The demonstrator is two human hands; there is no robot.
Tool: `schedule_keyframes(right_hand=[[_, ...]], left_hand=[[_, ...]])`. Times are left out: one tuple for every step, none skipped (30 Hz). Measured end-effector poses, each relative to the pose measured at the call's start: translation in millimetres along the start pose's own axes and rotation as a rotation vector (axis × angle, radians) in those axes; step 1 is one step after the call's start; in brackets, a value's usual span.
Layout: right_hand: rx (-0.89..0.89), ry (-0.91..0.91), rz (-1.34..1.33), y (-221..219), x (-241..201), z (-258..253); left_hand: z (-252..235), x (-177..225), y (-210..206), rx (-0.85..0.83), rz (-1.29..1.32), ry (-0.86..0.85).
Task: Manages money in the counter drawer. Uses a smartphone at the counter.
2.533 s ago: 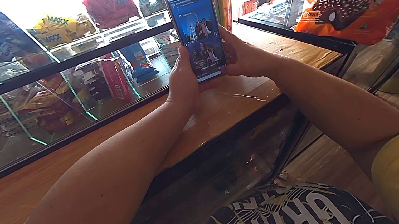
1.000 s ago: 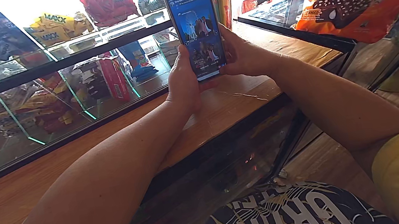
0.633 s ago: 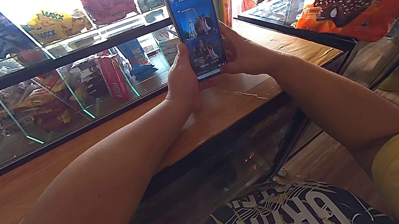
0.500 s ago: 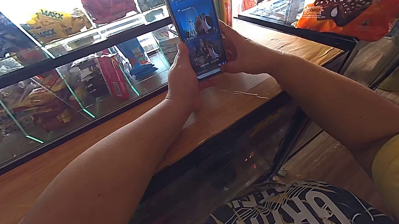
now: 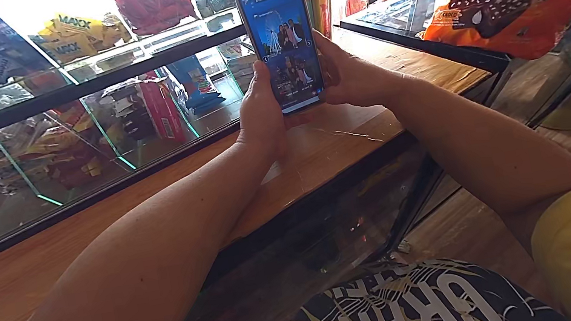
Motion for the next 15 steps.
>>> schedule_keyframes(right_hand=[[0.002, 0.005, -0.001, 0.2, -0.1, -0.3], [0.001, 0.011, -0.003, 0.2, 0.0, -0.6], [-0.002, 0.012, -0.007, 0.0, 0.0, -0.6], [-0.003, 0.014, -0.008, -0.1, 0.0, -0.6], [-0.006, 0.013, -0.004, -0.2, 0.2, -0.8], [-0.008, 0.012, 0.002, -0.2, 0.2, -0.8], [-0.005, 0.011, 0.009, -0.1, 0.1, -0.8], [0.000, 0.008, 0.016, 0.0, 0.3, -0.5], [0.002, 0.008, 0.016, 0.0, 0.4, -0.3], [0.003, 0.010, 0.018, 0.0, 0.6, -0.2], [0.003, 0.011, 0.018, 0.1, 0.5, -0.3], [0.001, 0.009, 0.018, 0.1, 0.6, -0.4], [0.002, 0.006, 0.018, 0.2, 1.0, -0.8], [0.005, 0.000, 0.020, 0.3, 1.4, -1.1], [0.004, -0.001, 0.019, 0.2, 1.7, -1.7]], left_hand=[[-0.1, -0.2, 0.2, 0.002, 0.001, 0.000], [-0.2, -0.2, 0.4, 0.000, 0.002, -0.001], [-0.3, -0.3, 0.3, -0.004, 0.004, -0.002], [-0.5, -0.4, 0.2, -0.008, 0.006, -0.003], [-0.7, -0.6, 0.2, -0.009, 0.008, -0.003], [-0.6, -0.6, 0.3, -0.008, 0.006, -0.005], [-0.6, -0.4, 0.4, -0.006, 0.004, -0.005], [-0.5, -0.3, 0.7, -0.005, 0.001, -0.002], [-0.8, -0.8, 0.9, -0.005, 0.000, 0.001], [-1.2, -1.2, 1.2, -0.005, -0.003, 0.002], [-1.3, -1.3, 1.1, -0.007, -0.005, 0.002], [-1.1, -1.1, 0.9, -0.008, -0.004, 0.003], [-1.0, -0.9, 0.9, -0.006, -0.002, 0.002], [-0.8, -0.7, 0.6, -0.009, 0.000, 0.001], [-0.8, -0.4, 0.6, -0.010, 0.002, -0.003]])
Point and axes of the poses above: each hand's wrist, its own z-axis away from the middle knuckle, its own y-axis out of the back of the hand, x = y × z, the point moved 9 cm from there along -z, towards the middle knuckle, and after that the axes turned 2 degrees about z, right-handed, at the moved point
